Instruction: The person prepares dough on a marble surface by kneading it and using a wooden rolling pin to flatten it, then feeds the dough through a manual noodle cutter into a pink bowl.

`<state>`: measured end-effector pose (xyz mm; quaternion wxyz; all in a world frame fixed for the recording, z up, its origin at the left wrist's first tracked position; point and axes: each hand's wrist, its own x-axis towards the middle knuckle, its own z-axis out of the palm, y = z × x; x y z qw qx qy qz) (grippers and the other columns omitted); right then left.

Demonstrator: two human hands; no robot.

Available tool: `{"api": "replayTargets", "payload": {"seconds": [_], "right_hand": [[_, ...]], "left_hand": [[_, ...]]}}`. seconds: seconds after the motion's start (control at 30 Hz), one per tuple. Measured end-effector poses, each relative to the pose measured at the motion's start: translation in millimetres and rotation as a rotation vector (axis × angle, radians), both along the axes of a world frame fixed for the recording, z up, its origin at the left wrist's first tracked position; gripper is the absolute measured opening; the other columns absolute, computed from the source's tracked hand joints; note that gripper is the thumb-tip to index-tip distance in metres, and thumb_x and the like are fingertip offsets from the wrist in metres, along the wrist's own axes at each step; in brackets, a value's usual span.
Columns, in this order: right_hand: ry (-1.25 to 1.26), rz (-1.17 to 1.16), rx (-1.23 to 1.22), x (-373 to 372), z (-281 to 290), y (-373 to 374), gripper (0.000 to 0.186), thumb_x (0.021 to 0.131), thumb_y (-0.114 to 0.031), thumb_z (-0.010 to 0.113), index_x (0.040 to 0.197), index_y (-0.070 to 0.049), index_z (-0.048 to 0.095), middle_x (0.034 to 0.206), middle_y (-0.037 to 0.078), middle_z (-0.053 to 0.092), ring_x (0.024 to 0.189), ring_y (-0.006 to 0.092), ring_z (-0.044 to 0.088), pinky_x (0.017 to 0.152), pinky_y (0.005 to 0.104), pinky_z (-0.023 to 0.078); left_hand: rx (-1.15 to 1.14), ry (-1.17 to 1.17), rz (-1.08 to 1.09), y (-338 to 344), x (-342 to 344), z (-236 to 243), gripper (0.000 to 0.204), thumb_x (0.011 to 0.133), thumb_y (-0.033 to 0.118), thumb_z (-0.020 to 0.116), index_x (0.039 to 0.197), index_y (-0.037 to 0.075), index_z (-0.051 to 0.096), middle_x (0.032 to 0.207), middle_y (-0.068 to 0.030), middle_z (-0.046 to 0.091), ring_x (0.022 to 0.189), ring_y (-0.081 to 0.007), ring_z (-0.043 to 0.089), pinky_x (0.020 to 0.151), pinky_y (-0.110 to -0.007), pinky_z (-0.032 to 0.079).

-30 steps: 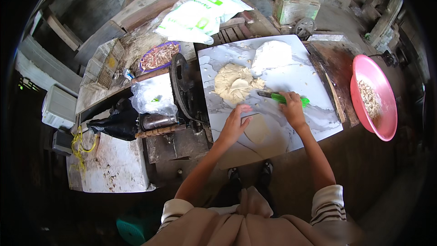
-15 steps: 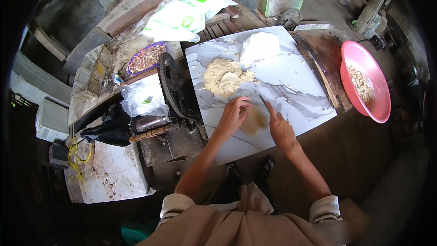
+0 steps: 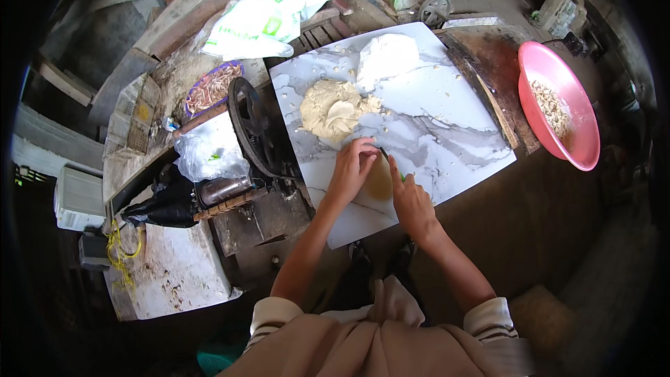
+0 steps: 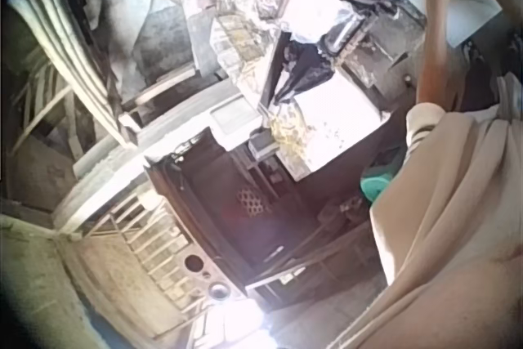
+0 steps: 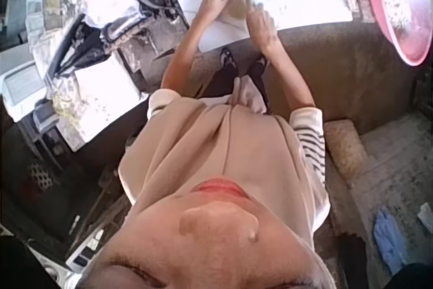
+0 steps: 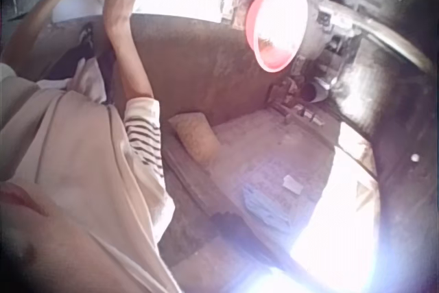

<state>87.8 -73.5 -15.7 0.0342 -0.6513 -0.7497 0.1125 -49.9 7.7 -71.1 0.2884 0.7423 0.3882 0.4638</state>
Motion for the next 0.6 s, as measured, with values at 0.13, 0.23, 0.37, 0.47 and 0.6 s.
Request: {"api": "replayTargets", "payload": {"seconds": [0.13, 0.23, 0.37, 0.47, 0.6], "right_hand": [[-0.009, -0.017, 0.013, -4, -7, 0, 0.076, 0.072, 0.006, 0.052, 0.139, -0.001, 0.017, 0.083, 0.022, 0.054, 0.064, 0.033, 0.062, 0.053, 0.0386, 0.052], [-0.018, -0.059, 0.007, -7, -11, -4, 0.078, 0.074, 0.006, 0.05, 0.141, -0.009, 0.015, 0.082, 0.02, 0.054, 0.061, 0.0329, 0.06, 0.054, 0.0409, 0.051], [-0.003, -0.049, 0.011, -3, -9, -12, 0.081, 0.072, 0.007, 0.051, 0.142, -0.01, 0.013, 0.082, 0.02, 0.053, 0.062, 0.0336, 0.06, 0.054, 0.0407, 0.051], [0.006, -0.048, -0.001, 2, -9, -20, 0.083, 0.071, 0.007, 0.051, 0.142, -0.011, 0.011, 0.083, 0.02, 0.053, 0.063, 0.034, 0.06, 0.054, 0.041, 0.05], [-0.08, -0.018, 0.02, 5, -5, -30, 0.076, 0.075, 0.002, 0.053, 0.14, -0.006, 0.015, 0.08, 0.017, 0.055, 0.062, 0.0284, 0.063, 0.051, 0.0349, 0.053]], "left_hand": [[0.006, 0.054, 0.034, -2, 2, -3, 0.028, 0.08, 0.004, 0.058, 0.106, 0.002, 0.047, 0.088, -0.0072, 0.063, 0.086, -0.0231, 0.059, 0.08, -0.035, 0.042], [-0.036, 0.055, 0.027, -2, 1, -6, 0.028, 0.081, 0.007, 0.057, 0.108, 0.004, 0.047, 0.089, -0.0051, 0.063, 0.089, -0.0218, 0.057, 0.084, -0.035, 0.038], [-0.029, 0.12, 0.038, -5, 0, -4, 0.029, 0.081, 0.005, 0.057, 0.108, 0.002, 0.048, 0.093, -0.0077, 0.063, 0.089, -0.0233, 0.058, 0.083, -0.035, 0.042], [-0.012, 0.188, 0.051, -9, 1, 0, 0.031, 0.081, 0.007, 0.058, 0.109, 0.003, 0.048, 0.097, -0.006, 0.062, 0.09, -0.0221, 0.056, 0.084, -0.035, 0.041], [-0.001, 0.178, 0.051, -9, 1, -5, 0.032, 0.08, 0.009, 0.058, 0.11, 0.007, 0.048, 0.098, -0.0025, 0.062, 0.091, -0.0214, 0.051, 0.085, -0.036, 0.035]]}}
